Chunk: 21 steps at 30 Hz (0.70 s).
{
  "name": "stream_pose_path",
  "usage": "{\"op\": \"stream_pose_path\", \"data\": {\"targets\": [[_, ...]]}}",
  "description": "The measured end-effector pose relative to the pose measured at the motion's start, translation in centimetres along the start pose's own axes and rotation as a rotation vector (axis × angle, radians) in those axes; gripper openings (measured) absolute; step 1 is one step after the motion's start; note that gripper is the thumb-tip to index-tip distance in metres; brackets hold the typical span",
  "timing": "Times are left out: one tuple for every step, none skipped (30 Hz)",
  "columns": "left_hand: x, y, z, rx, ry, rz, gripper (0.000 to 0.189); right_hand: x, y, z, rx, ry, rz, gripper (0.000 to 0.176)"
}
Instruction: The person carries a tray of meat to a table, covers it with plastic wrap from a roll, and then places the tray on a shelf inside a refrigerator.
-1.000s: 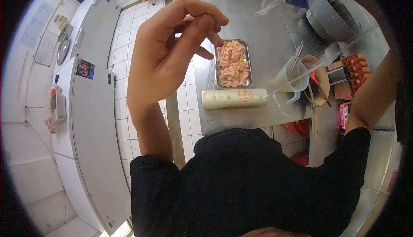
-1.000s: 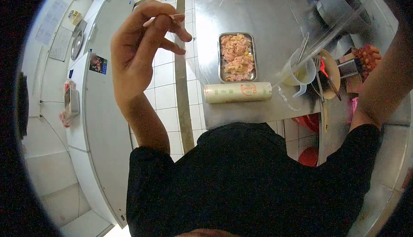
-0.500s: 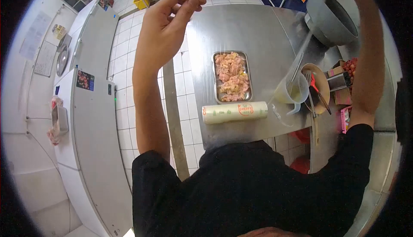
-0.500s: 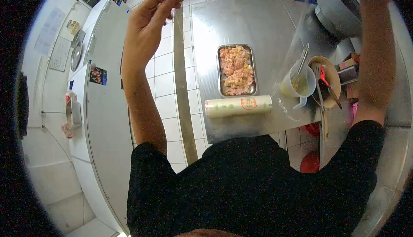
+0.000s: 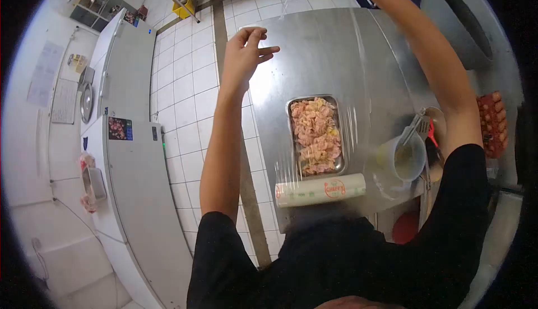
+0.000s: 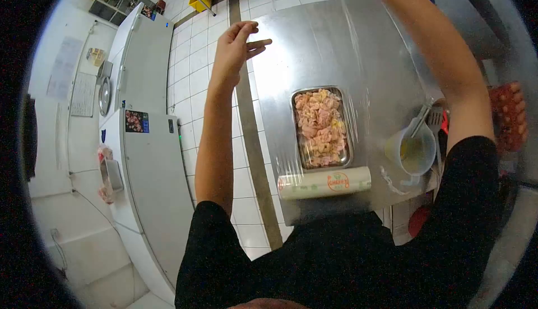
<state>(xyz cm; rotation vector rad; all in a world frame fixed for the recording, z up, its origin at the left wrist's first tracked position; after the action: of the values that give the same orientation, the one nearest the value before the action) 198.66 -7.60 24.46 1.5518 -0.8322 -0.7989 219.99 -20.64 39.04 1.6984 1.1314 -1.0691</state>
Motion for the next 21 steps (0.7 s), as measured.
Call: {"op": "stream_pose_path", "data": {"targets": [[0.2,-2.0,-1.0,-0.043,0.007,0.001,0.034,3.5,0.9,-0.7,-0.110,0.015,0.064,0.013],[0.5,-3.7,-1.9,-0.083,0.000,-0.010,0.036,6.4,1.8,-0.9,-0.211,0.097,-0.012,0.015],[0.7,-5.8,-2.7,-0.094,-0.006,-0.017,0.036,9.6,2.7,-1.3,-0.201,0.094,-0.023,0.015],[0.8,-7.8,-3.4,-0.119,0.017,-0.019,0.035,12.6,3.3,-1.8,-0.206,0.078,0.010,0.015],[0.9,-9.9,-4.0,-0.144,0.040,-0.023,0.035,15.7,3.8,-2.0,-0.209,0.061,0.042,0.016],[1.3,-11.7,-4.3,-0.166,0.031,-0.051,0.036,18.6,4.1,-2.3,-0.190,-0.015,0.050,0.016],[1.6,-13.7,-4.7,-0.191,0.038,-0.062,0.036,21.1,4.4,-2.3,-0.181,-0.022,0.037,0.016],[1.8,-15.7,-4.9,-0.205,0.030,-0.096,0.035,23.7,4.5,-1.9,-0.191,-0.039,-0.015,0.017],[2.0,-17.6,-5.1,-0.218,0.022,-0.128,0.035,26.2,4.5,-1.5,-0.201,-0.055,-0.066,0.017],[2.2,-19.7,-5.2,-0.230,0.032,-0.158,0.034,28.5,4.3,-1.1,-0.193,-0.062,-0.076,0.017],[2.2,-21.7,-5.0,-0.226,0.012,-0.237,0.036,31.0,3.8,-0.5,-0.195,-0.068,-0.058,0.017],[2.4,-23.0,-4.9,-0.252,-0.047,-0.319,0.039,33.4,3.4,0.1,-0.201,-0.074,-0.038,0.018],[2.5,-24.4,-4.5,-0.280,-0.109,-0.400,0.043,35.6,3.0,0.8,-0.205,-0.081,-0.019,0.019],[2.9,-25.5,-3.8,-0.167,-0.057,-0.513,0.034,37.5,2.7,1.7,-0.231,-0.052,-0.085,0.013],[3.3,-26.2,-3.1,-0.181,-0.068,-0.512,0.034,38.7,2.2,2.5,-0.224,-0.064,-0.096,0.013],[3.6,-26.7,-2.2,-0.132,-0.077,-0.447,0.033,39.8,1.5,3.4,-0.237,-0.074,-0.075,0.013],[3.8,-27.0,-1.3,-0.083,-0.086,-0.383,0.032,40.7,0.9,4.2,-0.252,-0.083,-0.055,0.013],[3.8,-27.0,-0.7,-0.044,-0.139,-0.317,0.025,42.4,0.8,5.0,-0.255,-0.104,-0.017,0.016],[3.4,-27.7,-0.1,-0.056,-0.147,-0.317,0.025,43.7,0.8,5.7,-0.248,-0.112,-0.027,0.016],[3.5,-28.3,0.7,0.090,-0.286,-0.467,0.022,44.7,0.9,6.4,-0.203,-0.071,-0.084,0.015],[3.9,-27.7,1.5,0.240,-0.427,-0.612,0.020,45.3,0.9,7.0,-0.155,-0.030,-0.140,0.014]]}}
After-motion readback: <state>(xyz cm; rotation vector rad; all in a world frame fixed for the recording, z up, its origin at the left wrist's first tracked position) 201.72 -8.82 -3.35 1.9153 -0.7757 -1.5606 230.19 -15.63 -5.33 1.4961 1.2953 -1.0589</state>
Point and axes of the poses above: each hand's wrist, its own z-axis away from the middle knuckle, its own x-axis out of the palm, y = z × x, the point moved 3 cm from there along -z, towards the middle knuckle, and after that the axes turned 7 degrees about x, right-handed, at the moved point
